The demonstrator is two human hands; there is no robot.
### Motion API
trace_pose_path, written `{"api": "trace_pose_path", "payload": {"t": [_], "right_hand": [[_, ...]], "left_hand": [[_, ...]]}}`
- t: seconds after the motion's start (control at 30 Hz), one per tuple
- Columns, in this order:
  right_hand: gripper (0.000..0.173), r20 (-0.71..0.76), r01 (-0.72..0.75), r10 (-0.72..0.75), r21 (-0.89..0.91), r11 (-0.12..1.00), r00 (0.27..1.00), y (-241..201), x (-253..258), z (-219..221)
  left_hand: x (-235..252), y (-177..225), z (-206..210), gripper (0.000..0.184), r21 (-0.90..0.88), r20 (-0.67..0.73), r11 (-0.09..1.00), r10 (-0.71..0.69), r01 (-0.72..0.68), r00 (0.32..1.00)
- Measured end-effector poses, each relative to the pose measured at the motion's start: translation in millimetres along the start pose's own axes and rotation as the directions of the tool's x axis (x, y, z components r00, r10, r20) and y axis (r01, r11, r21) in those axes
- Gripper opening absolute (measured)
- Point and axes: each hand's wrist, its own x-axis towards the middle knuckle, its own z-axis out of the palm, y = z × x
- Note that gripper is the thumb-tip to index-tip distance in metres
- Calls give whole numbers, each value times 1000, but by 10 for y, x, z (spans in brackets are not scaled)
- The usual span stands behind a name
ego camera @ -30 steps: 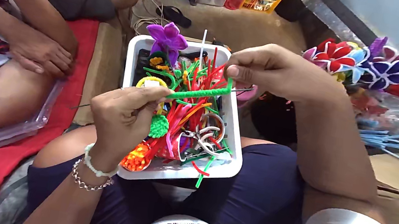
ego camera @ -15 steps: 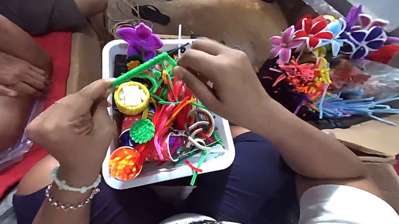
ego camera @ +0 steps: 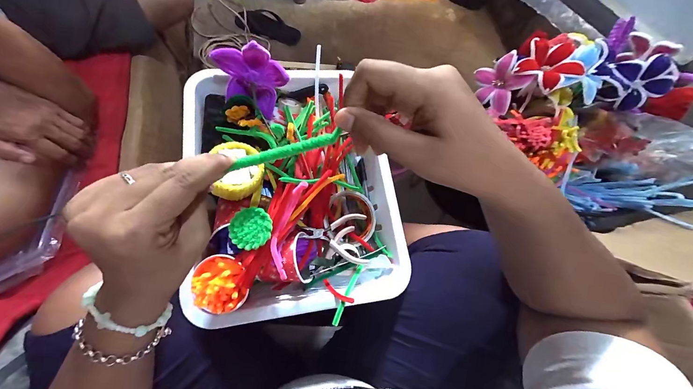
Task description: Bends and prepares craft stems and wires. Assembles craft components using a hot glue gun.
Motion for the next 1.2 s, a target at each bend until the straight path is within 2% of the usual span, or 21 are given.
{"api": "trace_pose_path", "payload": {"t": [0.2,0.3,0.37,0.47,0.53,0.6,0.67,0.8,0.93,1.13,1.2], "right_hand": [[15,90,-42,30,135,990,995,79,-7,-27],[14,201,-226,166,329,917,966,89,-9,-51],[13,233,-296,216,401,867,948,99,-11,-19],[16,183,-280,226,373,884,957,101,-7,85],[17,87,-210,192,299,931,977,73,-11,145],[13,-49,-104,114,181,978,992,25,-20,187],[16,-126,-43,45,18,999,991,-35,-23,215],[18,-134,-6,-9,-114,993,991,-83,-26,266],[16,-100,-26,17,-97,995,995,-63,-24,254],[18,45,-187,181,201,962,982,-1,-33,214],[15,13,-162,163,229,960,987,10,-38,218]], "left_hand": [[-28,-12,15,18,-8,-8,999,35,-35,999],[-41,9,24,17,-23,-46,998,51,-52,998],[-39,32,34,15,-22,-58,998,51,-53,997],[-32,54,49,17,-16,-60,1000,21,-22,998],[-26,60,55,18,-12,-63,1000,-7,6,998],[-18,69,64,18,-10,-75,999,-35,34,997],[-24,73,61,18,2,-86,998,-65,65,994],[-61,27,51,17,-6,-82,993,-118,118,990],[-62,32,42,17,60,-83,993,-100,105,992],[-71,40,44,16,140,-74,990,-22,32,997],[-70,32,63,17,144,-64,989,-20,30,998]]}}
